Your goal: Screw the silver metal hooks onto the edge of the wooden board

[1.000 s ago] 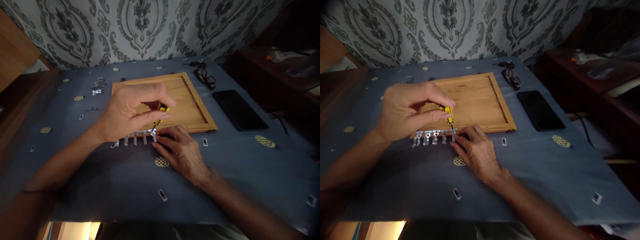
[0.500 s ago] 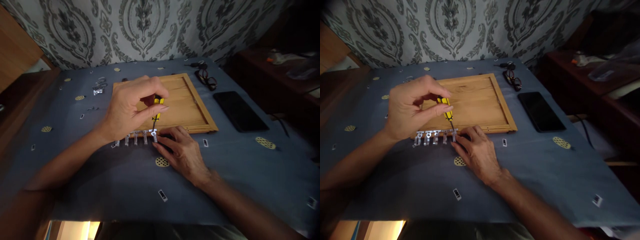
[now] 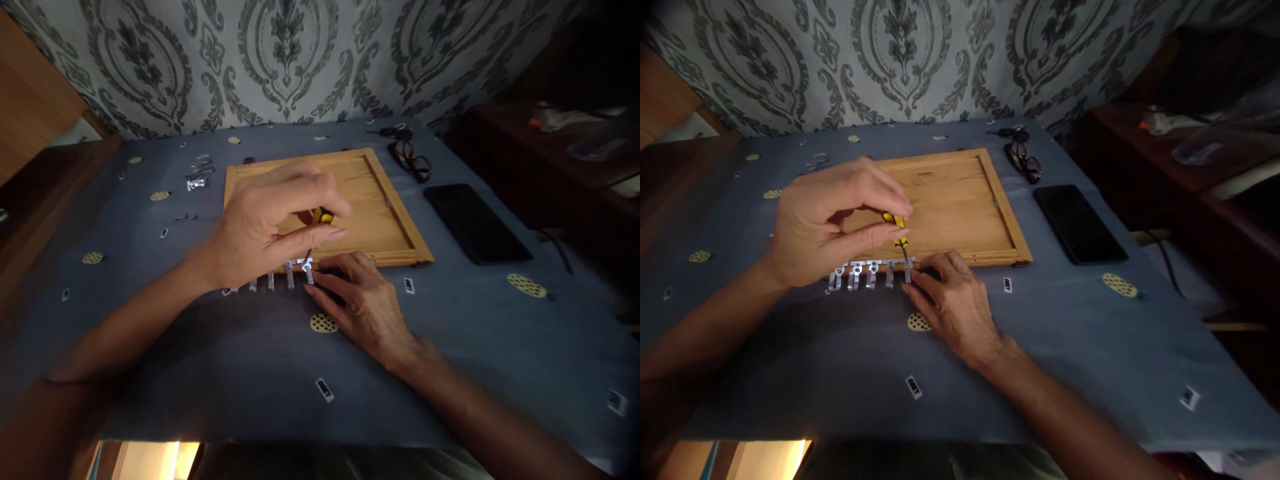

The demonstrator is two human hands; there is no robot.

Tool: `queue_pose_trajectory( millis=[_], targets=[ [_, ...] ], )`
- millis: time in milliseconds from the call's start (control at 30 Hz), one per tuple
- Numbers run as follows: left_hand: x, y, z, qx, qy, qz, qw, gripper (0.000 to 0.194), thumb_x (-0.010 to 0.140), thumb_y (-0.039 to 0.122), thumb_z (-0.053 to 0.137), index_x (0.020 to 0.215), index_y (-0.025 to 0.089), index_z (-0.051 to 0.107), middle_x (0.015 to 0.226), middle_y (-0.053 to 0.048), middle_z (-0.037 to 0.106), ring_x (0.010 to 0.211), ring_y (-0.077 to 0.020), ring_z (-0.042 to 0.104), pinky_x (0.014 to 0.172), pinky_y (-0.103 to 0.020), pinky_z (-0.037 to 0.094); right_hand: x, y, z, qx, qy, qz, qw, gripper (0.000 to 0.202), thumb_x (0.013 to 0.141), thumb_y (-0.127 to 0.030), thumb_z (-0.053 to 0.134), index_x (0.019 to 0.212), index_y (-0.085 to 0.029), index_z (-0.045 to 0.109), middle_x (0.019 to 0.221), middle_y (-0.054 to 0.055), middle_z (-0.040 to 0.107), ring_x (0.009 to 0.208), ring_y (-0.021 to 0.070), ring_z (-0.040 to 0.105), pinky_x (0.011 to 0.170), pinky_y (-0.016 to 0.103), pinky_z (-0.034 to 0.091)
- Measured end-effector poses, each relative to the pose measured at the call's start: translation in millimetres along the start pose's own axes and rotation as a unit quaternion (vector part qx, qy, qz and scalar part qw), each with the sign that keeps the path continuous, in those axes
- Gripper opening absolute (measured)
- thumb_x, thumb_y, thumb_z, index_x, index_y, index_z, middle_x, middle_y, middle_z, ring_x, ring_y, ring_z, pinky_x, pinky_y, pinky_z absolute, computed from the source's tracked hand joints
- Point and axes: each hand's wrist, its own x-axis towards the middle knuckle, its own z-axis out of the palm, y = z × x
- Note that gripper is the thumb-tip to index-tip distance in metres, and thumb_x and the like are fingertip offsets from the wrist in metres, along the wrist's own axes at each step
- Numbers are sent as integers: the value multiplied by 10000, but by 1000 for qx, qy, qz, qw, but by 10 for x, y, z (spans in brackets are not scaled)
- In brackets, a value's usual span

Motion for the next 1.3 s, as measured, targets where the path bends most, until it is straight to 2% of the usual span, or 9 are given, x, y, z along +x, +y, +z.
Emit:
queue_pose_trajectory(
  millis=[100,267,467,567,733,800,900,1133,1300],
  targets=[
    [-17,-59,32,37,46,-12,998,46,843,240,673,852,196,665,858,-36,664,771,-130,636,693,-274,559,-1,1,-3,0,-1,-2,1000,152,916,-256,588,909,-184,721,951,86,688,864,220,600,720,378,545],
    [-28,-37,51,19,57,-24,998,102,832,218,689,916,203,633,839,6,675,720,-99,640,699,-242,574,-12,6,1,2,-8,-2,1000,171,929,-265,565,922,-186,716,964,84,683,882,216,586,748,365,529],
    [14,99,-47,24,-73,38,996,49,867,231,654,845,199,625,825,12,726,793,-112,703,701,-205,556,-20,9,12,-20,16,-16,1000,155,920,-280,585,893,-200,715,909,74,668,857,216,585,705,348,517],
    [27,58,-58,-1,-55,26,998,71,858,233,666,833,180,625,802,9,718,771,-99,687,692,-195,546,-11,7,6,-6,12,-13,1000,145,912,-264,598,896,-184,717,926,84,678,865,220,592,717,358,523],
    [-6,-79,11,-14,27,4,1000,101,840,231,683,884,144,658,829,-14,679,725,-68,623,642,-164,532,3,6,-3,2,1,-8,1000,136,906,-239,603,900,-170,720,943,95,687,864,223,598,725,373,541],
    [-16,-92,25,5,41,-25,999,113,835,247,690,883,148,667,827,-12,675,711,-68,624,644,-171,536,2,7,-3,3,1,-7,1000,137,909,-241,597,905,-182,721,951,91,689,870,225,601,731,383,547],
    [-6,-61,5,43,33,-38,998,75,832,219,693,880,166,668,823,5,699,725,-81,653,684,-192,540,-2,8,-3,6,0,-4,1000,138,911,-244,594,911,-195,723,951,86,688,869,223,604,728,384,549],
    [41,-19,-92,15,-49,43,998,34,858,212,663,875,183,663,824,0,733,784,-109,692,711,-219,533,-7,11,1,8,1,-3,1000,133,910,-250,598,905,-207,724,948,79,690,865,221,603,719,381,543],
    [5,-81,-29,-5,5,1,1000,76,849,215,671,903,163,654,842,5,703,737,-75,645,666,-183,538,-9,14,7,9,0,-1,1000,136,911,-246,596,912,-199,724,949,80,688,869,220,604,725,376,545]
  ],
)
